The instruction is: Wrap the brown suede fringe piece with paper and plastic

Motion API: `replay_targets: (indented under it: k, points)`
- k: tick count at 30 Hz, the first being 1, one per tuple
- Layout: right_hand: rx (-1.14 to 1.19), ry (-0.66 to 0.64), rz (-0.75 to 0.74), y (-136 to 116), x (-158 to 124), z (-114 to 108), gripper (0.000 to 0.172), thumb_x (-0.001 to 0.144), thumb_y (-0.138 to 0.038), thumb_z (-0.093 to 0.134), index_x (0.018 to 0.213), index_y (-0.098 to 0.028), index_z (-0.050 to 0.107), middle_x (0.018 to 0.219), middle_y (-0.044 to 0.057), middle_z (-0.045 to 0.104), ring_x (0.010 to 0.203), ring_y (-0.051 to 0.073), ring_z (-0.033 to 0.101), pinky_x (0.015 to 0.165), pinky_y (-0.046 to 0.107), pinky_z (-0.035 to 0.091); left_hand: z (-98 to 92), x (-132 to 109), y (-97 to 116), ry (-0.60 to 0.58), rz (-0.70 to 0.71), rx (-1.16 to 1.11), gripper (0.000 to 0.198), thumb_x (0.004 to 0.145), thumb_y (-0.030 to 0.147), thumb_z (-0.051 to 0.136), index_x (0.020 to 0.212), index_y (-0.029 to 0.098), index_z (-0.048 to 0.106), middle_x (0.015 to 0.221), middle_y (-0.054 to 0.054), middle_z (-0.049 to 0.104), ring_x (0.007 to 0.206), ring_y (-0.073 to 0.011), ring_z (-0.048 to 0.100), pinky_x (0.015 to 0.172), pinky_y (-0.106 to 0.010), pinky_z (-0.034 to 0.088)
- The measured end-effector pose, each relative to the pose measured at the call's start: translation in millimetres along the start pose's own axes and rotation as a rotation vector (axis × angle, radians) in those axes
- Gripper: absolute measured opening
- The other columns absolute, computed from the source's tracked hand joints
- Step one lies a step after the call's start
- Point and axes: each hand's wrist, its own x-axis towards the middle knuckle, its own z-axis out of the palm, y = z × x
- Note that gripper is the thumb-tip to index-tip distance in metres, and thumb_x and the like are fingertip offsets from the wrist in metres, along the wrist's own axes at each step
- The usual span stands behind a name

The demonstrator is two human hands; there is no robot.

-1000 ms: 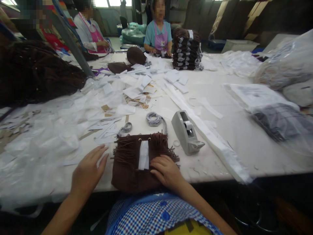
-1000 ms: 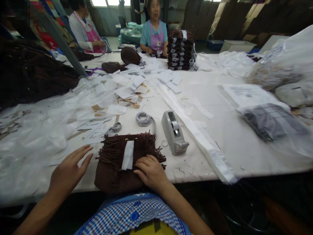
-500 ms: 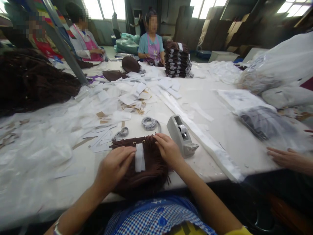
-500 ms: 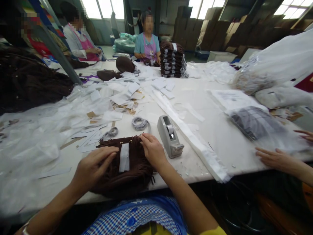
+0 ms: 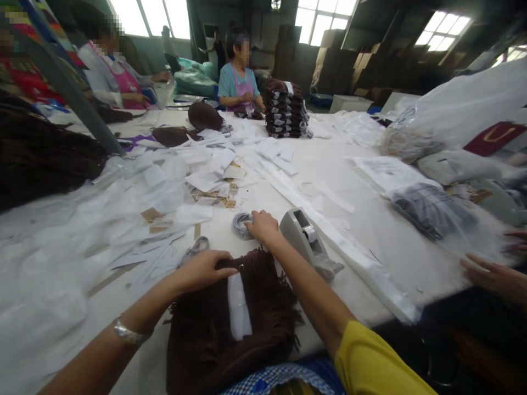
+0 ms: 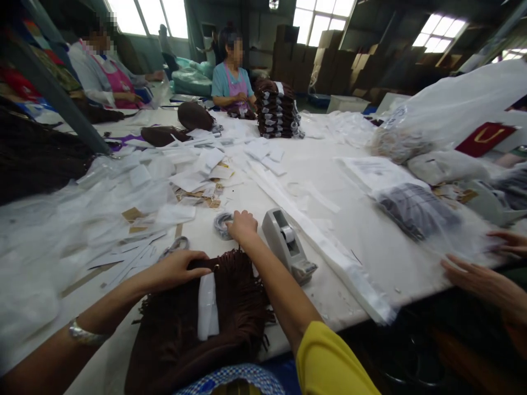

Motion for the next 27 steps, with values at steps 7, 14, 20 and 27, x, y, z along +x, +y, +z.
replay_targets:
  k: [7, 14, 20, 27]
  points:
    - [0.133, -0.034, -0.243, 0.3, -7.2, -19.9, 0.026, 0.093, -0.032, 0.06, 0.117, -0.023, 0.065, 0.115, 0.005, 0.066, 0.108, 0.017, 0.06, 0.095, 0.026, 0.043, -2.6, -20.9, 22.4, -0.038, 0.09, -0.145, 0.032, 0.093, 0.046, 0.05, 0.092, 0.021, 0.07, 0.09, -0.001, 0.072, 0.083, -0.0182, 0.064, 0.073, -0.025, 0.044]
    - [0.445, -0.053, -0.812, -18.6, -60.6, -47.2, 0.023, 0.091, -0.021, 0.063, 0.114, -0.018, 0.064, 0.11, 0.006, 0.066, 0.099, 0.016, 0.062, 0.089, 0.027, 0.046, 23.1, -71.0, 64.8, 0.198, 0.338, 0.318, 0.018, 0.097, 0.027, 0.047, 0.095, 0.023, 0.064, 0.075, 0.0, 0.071, 0.065, -0.02, 0.067, 0.058, -0.029, 0.046]
    - [0.145, -0.381, -1.056, -20.0, -71.8, -61.8, 0.024, 0.091, -0.026, 0.065, 0.114, -0.018, 0.061, 0.106, 0.005, 0.067, 0.09, 0.016, 0.063, 0.077, 0.026, 0.047, 32.7, -84.9, 73.5, 0.289, 0.408, 0.419, 0.01, 0.091, 0.016, 0.052, 0.096, 0.019, 0.06, 0.072, -0.001, 0.07, 0.056, -0.022, 0.065, 0.051, -0.034, 0.049]
    - [-0.245, -0.267, -1.218, -16.5, -77.5, -56.0, 0.012, 0.097, -0.022, 0.053, 0.102, -0.016, 0.063, 0.099, 0.007, 0.069, 0.094, 0.021, 0.058, 0.077, 0.033, 0.043, 31.4, -81.8, 78.2, 0.364, 0.451, 0.375, 0.012, 0.094, 0.018, 0.049, 0.086, 0.021, 0.058, 0.066, 0.001, 0.064, 0.053, -0.0212, 0.061, 0.048, -0.035, 0.048]
